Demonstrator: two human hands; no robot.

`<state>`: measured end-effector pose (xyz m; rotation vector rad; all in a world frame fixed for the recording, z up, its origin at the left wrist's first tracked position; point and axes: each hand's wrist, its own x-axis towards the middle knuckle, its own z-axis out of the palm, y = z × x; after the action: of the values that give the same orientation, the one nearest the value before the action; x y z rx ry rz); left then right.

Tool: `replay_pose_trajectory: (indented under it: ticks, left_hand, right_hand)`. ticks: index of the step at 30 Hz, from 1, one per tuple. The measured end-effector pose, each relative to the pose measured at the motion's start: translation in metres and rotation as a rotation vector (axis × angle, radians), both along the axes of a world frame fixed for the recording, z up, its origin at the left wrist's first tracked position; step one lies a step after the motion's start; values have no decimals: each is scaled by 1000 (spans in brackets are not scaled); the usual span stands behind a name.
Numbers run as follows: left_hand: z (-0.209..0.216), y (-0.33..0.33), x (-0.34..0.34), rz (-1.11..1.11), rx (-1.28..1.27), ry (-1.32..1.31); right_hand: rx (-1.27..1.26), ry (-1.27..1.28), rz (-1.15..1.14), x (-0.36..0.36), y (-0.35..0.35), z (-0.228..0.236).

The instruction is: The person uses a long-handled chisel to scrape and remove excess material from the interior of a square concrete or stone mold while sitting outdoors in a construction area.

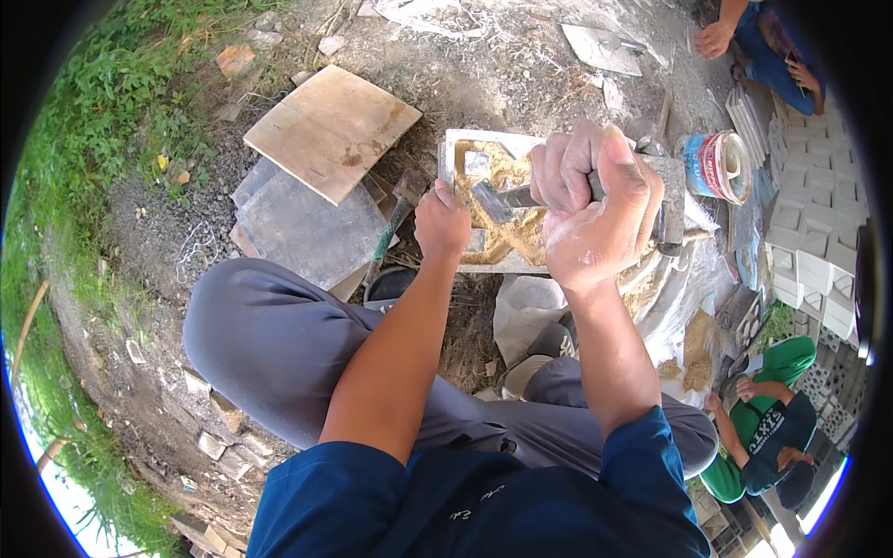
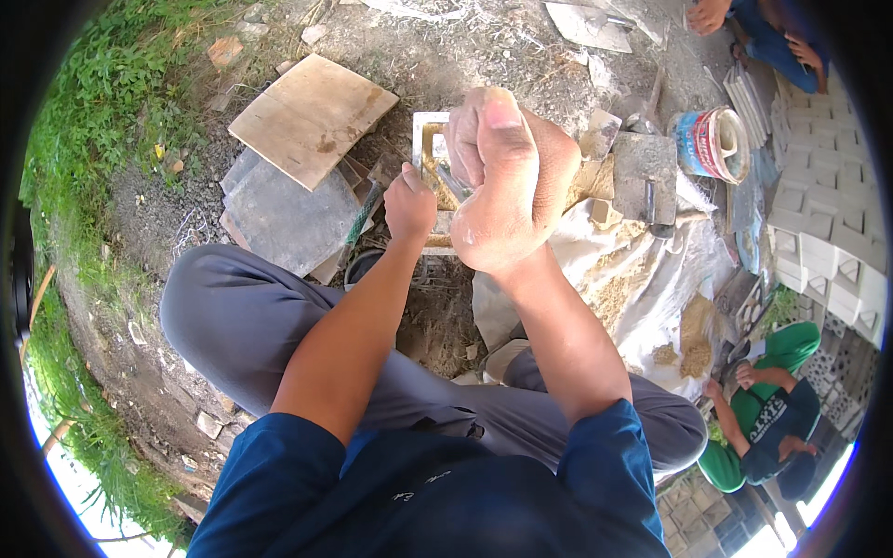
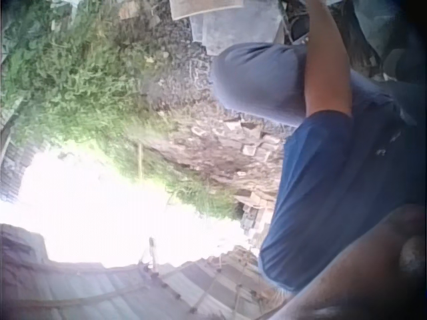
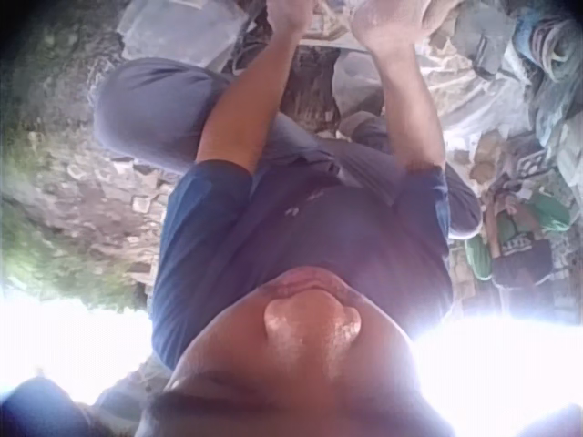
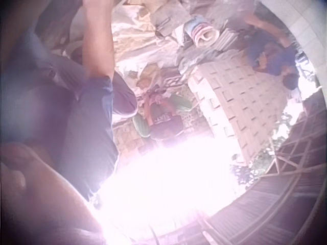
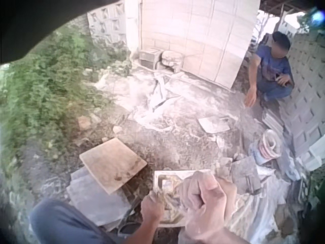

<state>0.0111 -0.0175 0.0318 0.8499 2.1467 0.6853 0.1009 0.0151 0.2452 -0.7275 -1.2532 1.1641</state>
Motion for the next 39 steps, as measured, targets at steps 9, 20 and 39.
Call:
replay_pose_trajectory:
  ticks: [9, 20, 39]
  left_hand:
    - [4, 6, 1, -40, -45, -21]
    - [-13, 0, -2, -12, 84, -1]
    - [7, 8, 2, -31, -33, -25]
  right_hand:
    - [28, -54, 6, -17, 19, -12]
    - [159, -172, 5, -36, 36, 9]
    - [13, -108, -31, -11, 1, -10]
